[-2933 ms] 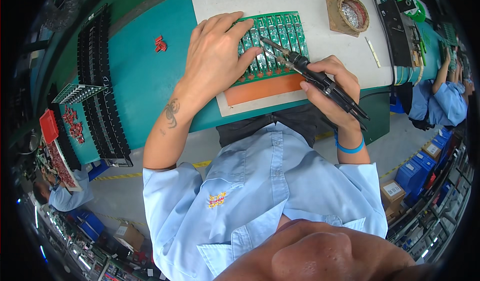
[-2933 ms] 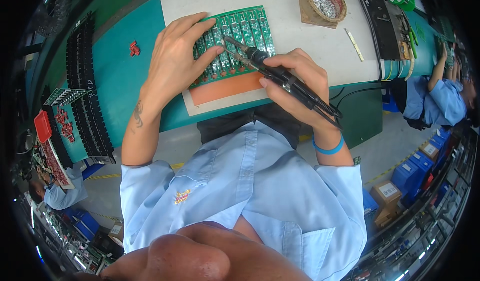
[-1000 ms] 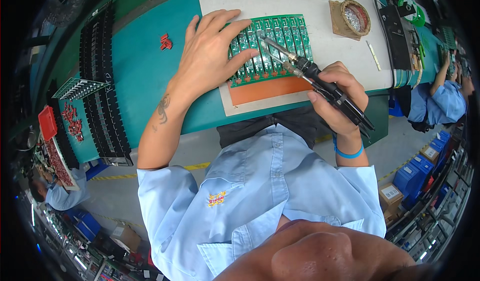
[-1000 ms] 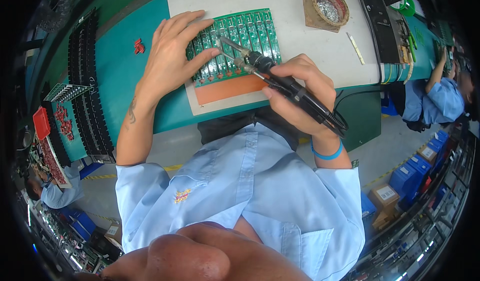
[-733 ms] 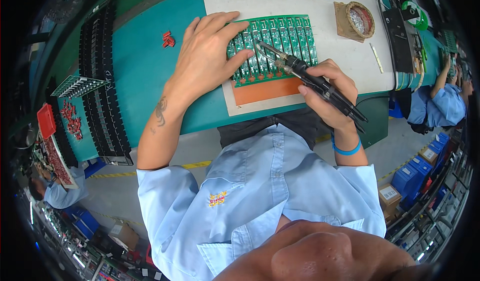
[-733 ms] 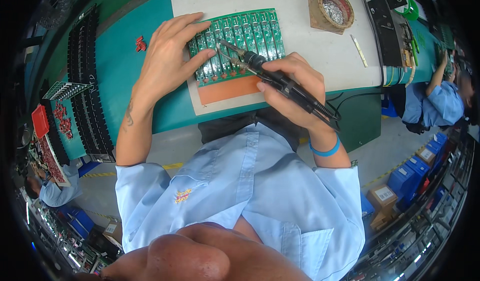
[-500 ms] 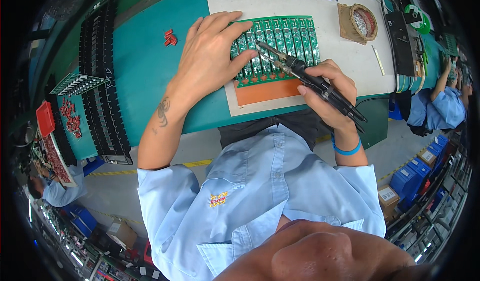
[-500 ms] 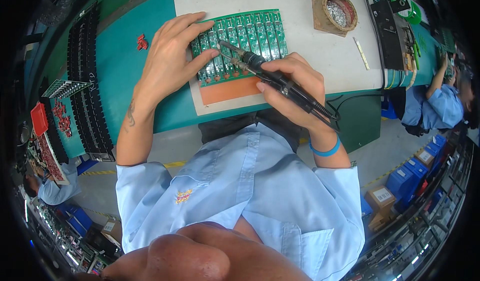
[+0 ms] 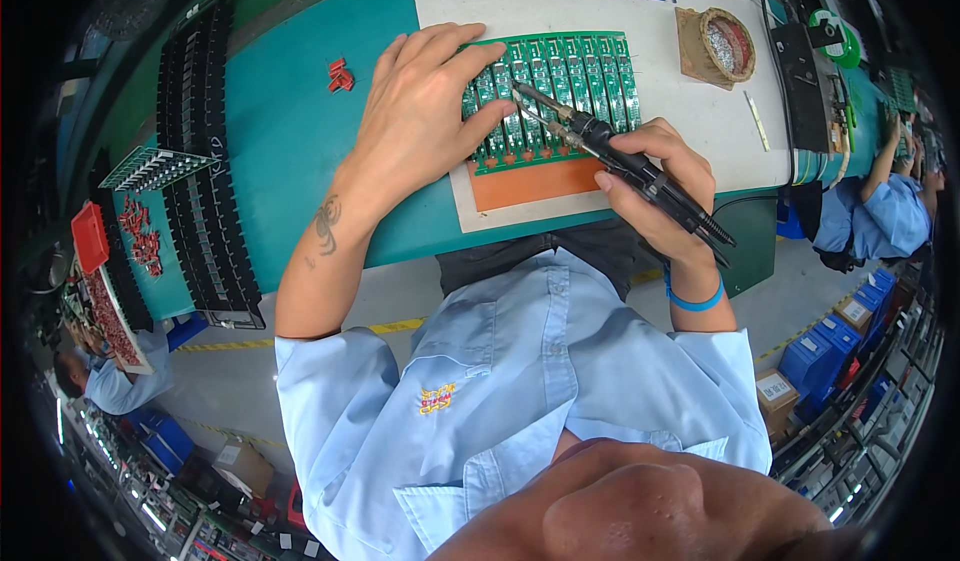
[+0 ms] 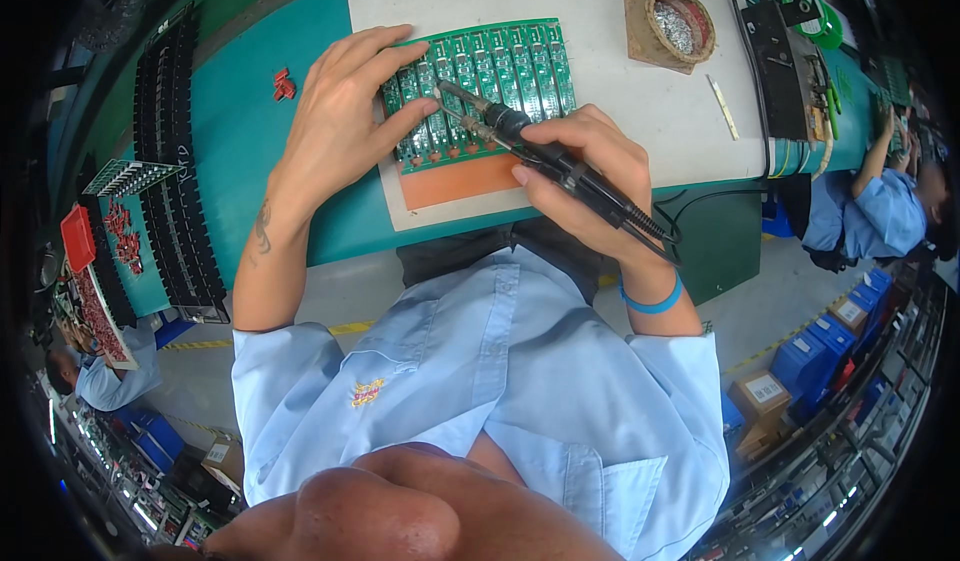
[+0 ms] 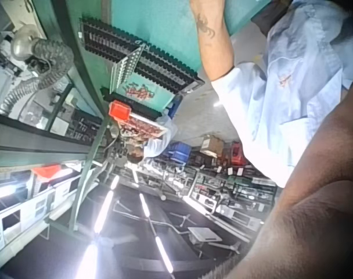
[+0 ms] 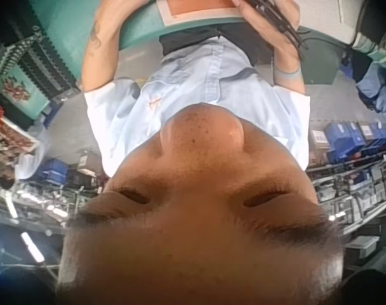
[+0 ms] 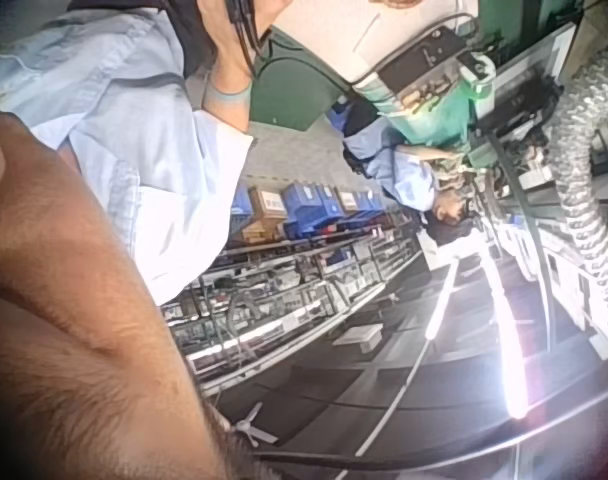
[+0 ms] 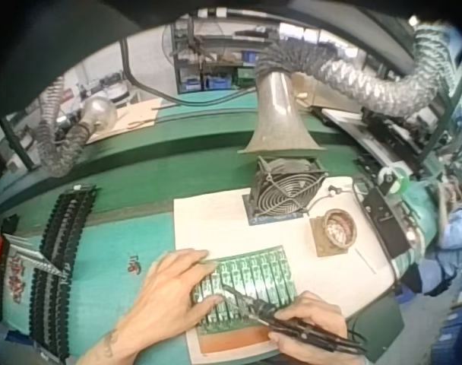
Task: The person solders components onto a circuit board using a soldering iron, then inserts electronic components into another circuit board panel by hand.
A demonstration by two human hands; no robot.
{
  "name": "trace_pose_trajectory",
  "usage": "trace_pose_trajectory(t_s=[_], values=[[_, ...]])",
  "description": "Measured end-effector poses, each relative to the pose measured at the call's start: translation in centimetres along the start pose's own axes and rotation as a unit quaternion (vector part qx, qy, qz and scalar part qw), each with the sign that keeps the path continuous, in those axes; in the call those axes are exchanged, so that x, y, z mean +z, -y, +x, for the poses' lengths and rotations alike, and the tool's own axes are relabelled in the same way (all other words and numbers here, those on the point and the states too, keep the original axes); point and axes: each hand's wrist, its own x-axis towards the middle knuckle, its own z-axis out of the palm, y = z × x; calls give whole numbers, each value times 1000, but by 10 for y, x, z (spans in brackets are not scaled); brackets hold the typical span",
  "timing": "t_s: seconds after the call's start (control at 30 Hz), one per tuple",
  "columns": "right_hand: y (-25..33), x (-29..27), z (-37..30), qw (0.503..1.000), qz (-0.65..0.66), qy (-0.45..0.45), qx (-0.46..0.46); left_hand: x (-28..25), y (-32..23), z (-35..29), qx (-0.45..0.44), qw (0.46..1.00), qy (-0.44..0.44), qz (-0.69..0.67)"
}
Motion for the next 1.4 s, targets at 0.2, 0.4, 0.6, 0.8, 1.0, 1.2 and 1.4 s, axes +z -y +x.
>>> trace_pose_trajectory(t_s=[0.2, 0.4, 0.6, 0.8, 1.0, 1.2, 1.4], values=[[1, -2, -1, 1000, -1, -9, -12, 3, 3, 0, -5, 1000, -1, -25], [5, -4, -3, 999, 14, -21, -32, 1, 3, 0, -7, 1000, 1, -19], [8, 1, 0, 999, 23, -11, -38, -15, 6, 0, -29, 999, 20, -31], [3, 9, 4, 1000, 10, 5, -10, -14, 7, -4, -41, 999, 36, 1], [5, 11, 7, 1000, -5, 13, 1, -15, 5, -4, -37, 999, 30, 18], [8, 11, 8, 1000, -15, 18, -7, -16, 4, -4, -40, 998, 31, 27], [11, 11, 7, 999, -20, 12, -23, -13, 6, -4, -48, 998, 38, 24]])
